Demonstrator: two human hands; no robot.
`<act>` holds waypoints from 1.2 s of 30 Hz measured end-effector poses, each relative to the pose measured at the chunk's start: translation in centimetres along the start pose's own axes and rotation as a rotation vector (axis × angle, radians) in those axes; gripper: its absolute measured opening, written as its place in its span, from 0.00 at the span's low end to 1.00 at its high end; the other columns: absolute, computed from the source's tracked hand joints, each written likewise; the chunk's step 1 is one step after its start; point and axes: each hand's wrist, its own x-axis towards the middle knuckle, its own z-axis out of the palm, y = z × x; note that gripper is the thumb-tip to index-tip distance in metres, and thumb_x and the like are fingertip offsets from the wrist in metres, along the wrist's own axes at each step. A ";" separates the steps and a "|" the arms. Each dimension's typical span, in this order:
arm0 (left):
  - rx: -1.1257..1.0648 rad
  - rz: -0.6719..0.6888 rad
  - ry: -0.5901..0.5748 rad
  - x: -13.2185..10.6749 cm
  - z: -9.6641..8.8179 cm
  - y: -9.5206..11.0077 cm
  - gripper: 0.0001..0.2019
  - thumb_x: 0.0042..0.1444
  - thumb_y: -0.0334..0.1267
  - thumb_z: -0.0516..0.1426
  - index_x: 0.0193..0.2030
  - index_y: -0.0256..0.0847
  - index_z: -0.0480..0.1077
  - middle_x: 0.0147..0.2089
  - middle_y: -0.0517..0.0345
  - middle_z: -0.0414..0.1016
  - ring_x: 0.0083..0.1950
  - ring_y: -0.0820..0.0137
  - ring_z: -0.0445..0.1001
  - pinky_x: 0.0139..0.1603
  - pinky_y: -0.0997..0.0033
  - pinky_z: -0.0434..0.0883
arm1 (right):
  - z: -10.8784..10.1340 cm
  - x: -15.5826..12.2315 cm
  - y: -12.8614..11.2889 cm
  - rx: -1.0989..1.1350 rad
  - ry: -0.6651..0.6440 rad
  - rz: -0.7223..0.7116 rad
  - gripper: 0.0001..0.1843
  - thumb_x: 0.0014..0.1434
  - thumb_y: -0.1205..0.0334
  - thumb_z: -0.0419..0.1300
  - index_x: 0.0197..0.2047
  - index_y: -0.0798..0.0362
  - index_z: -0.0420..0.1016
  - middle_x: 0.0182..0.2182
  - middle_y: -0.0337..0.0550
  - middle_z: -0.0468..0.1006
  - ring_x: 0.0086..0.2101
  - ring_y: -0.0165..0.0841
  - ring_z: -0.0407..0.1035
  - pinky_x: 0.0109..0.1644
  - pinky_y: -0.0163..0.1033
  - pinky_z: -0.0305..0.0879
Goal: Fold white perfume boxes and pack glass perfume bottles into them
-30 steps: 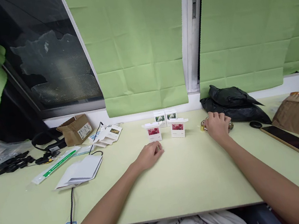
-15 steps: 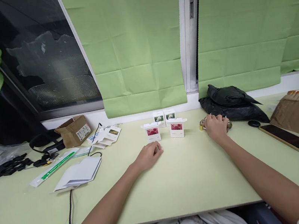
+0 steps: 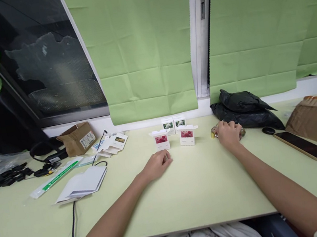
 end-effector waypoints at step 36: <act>-0.027 0.002 0.008 0.0 0.0 0.2 0.10 0.67 0.47 0.55 0.41 0.44 0.71 0.34 0.59 0.73 0.36 0.65 0.69 0.37 0.66 0.64 | -1.8 0.2 -1.3 0.169 0.267 0.021 0.18 0.72 0.62 0.45 0.57 0.58 0.70 0.49 0.60 0.75 0.52 0.51 0.58 0.55 0.52 0.45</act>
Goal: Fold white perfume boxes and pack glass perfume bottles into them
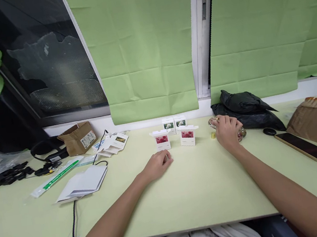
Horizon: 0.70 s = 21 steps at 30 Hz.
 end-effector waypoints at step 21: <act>-0.186 0.011 0.001 -0.4 1.3 1.0 0.24 0.63 0.54 0.60 0.61 0.46 0.69 0.49 0.54 0.75 0.35 0.69 0.70 0.38 0.67 0.69 | -4.1 -6.1 -8.8 1.034 -0.333 -0.496 0.15 0.76 0.58 0.48 0.62 0.46 0.67 0.52 0.51 0.75 0.53 0.44 0.70 0.58 0.51 0.69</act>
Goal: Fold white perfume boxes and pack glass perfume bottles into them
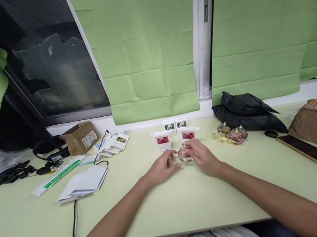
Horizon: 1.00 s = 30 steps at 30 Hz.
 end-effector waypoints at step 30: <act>0.004 0.043 0.072 0.6 0.5 0.3 0.17 0.63 0.53 0.63 0.52 0.45 0.76 0.47 0.55 0.79 0.41 0.64 0.72 0.44 0.64 0.69 | 1.1 -0.2 0.4 0.105 -0.133 0.016 0.13 0.75 0.59 0.51 0.59 0.45 0.70 0.49 0.46 0.76 0.48 0.39 0.73 0.54 0.45 0.70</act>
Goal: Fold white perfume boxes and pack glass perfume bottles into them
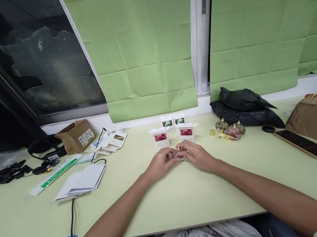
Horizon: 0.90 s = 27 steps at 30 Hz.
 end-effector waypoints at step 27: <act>-0.019 -0.016 -0.032 0.2 0.1 -0.3 0.19 0.63 0.54 0.62 0.53 0.45 0.76 0.44 0.57 0.79 0.37 0.67 0.70 0.39 0.68 0.68 | 0.0 0.2 0.2 -0.013 -0.006 0.033 0.13 0.75 0.59 0.54 0.60 0.46 0.71 0.49 0.45 0.77 0.49 0.37 0.73 0.55 0.42 0.69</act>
